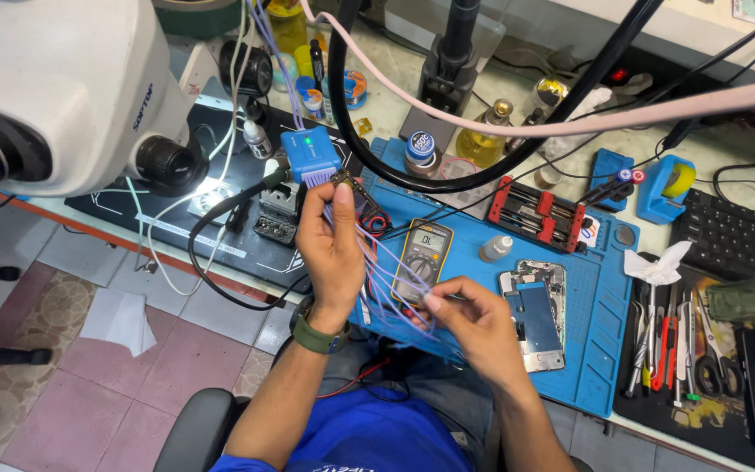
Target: The person inspects a small circuit board using a magnifying glass, then connects it to a power supply and uses a multimeter to test electrical continuity. The person manipulates wires and probes on the board while seated at a workbench.
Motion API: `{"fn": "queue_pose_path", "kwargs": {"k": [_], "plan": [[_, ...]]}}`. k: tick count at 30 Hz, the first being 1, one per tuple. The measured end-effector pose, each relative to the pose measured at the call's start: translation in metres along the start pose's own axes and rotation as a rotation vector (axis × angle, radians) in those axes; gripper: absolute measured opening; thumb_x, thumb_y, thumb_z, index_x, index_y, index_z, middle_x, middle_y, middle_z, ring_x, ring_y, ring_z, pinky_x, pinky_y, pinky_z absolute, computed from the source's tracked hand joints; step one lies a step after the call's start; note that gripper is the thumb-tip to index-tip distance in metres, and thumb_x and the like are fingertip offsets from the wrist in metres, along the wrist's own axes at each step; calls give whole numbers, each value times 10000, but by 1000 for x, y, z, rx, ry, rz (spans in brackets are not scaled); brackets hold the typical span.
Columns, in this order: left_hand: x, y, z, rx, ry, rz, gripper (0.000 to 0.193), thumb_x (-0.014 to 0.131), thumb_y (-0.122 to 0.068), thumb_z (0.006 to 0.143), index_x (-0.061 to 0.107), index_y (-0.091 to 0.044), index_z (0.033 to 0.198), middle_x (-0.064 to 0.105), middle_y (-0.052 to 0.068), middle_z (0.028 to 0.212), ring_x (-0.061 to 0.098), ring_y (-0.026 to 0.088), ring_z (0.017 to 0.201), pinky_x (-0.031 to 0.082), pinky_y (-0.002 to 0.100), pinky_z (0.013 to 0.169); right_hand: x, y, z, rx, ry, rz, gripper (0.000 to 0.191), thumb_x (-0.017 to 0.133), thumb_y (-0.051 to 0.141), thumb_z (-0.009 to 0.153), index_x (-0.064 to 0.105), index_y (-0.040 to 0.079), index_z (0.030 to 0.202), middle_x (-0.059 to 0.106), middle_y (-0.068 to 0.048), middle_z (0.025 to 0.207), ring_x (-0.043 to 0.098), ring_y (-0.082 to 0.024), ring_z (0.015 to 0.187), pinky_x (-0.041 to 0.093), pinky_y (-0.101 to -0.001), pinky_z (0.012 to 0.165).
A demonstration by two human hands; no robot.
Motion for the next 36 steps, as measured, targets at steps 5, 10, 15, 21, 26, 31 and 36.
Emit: {"fn": "queue_pose_path", "kwargs": {"k": [5, 10, 15, 21, 26, 31, 36], "plan": [[2, 2, 14, 12, -28, -45, 207, 567, -263, 1108, 556, -56, 1096, 471, -43, 669, 433, 30, 447, 355, 218, 379, -16, 20, 18, 133, 273, 373, 216, 640, 146, 1066, 616, -49, 1157, 699, -99, 780, 746, -246, 762, 608, -386, 757], [-1, -2, 43, 80, -119, -49, 204, 562, -246, 1146, 534, -54, 1082, 475, -26, 663, 432, 56, 457, 302, 228, 415, -35, 37, 41, 232, 329, 243, 327, 659, 121, 968, 636, -35, 1254, 743, -132, 809, 773, -245, 901, 592, -341, 841], [1, -2, 70, -22, -105, -118, 177, 543, -224, 1135, 525, -63, 1063, 466, -23, 682, 372, 41, 436, 280, 221, 383, -53, 42, 65, 207, 418, -3, 301, 709, 85, 963, 717, -101, 1201, 802, -151, 1021, 726, -247, 862, 582, -337, 818], [-5, -18, 75, -140, -22, -295, 184, 516, -216, 1141, 536, -57, 1052, 512, 13, 720, 346, 50, 423, 268, 218, 374, -79, 52, 76, 211, 234, 339, 332, 675, 109, 974, 673, -101, 1231, 748, -215, 917, 762, -312, 831, 638, -431, 757], [-5, -36, 64, -238, 5, -428, 201, 473, -217, 1162, 539, -41, 1093, 544, 49, 841, 346, 45, 437, 266, 201, 374, -74, 59, 80, 190, 162, 536, 407, 641, 102, 969, 555, -42, 1340, 697, -238, 1120, 747, -313, 987, 620, -428, 871], [-5, -74, 39, -573, 142, -666, 226, 439, -206, 1128, 548, -10, 1106, 609, 119, 1044, 361, 30, 421, 278, 171, 318, -57, 65, 76, 85, 193, 758, 390, 628, 54, 1022, 507, -26, 1384, 666, -219, 1150, 723, -290, 1023, 611, -415, 898], [-8, -91, 32, -458, 130, -506, 228, 432, -203, 1141, 545, -6, 1124, 601, 119, 1049, 362, 38, 454, 273, 179, 331, -47, 66, 72, 28, 222, 840, 362, 603, 23, 1037, 505, -29, 1382, 668, -217, 1171, 725, -289, 1015, 617, -402, 884]]}}
Point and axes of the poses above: each hand's wrist, its own z-axis towards the middle knuckle, its own x-axis out of the palm, y = z × x, the point moved 6 cm from there along z, towards the middle knuckle
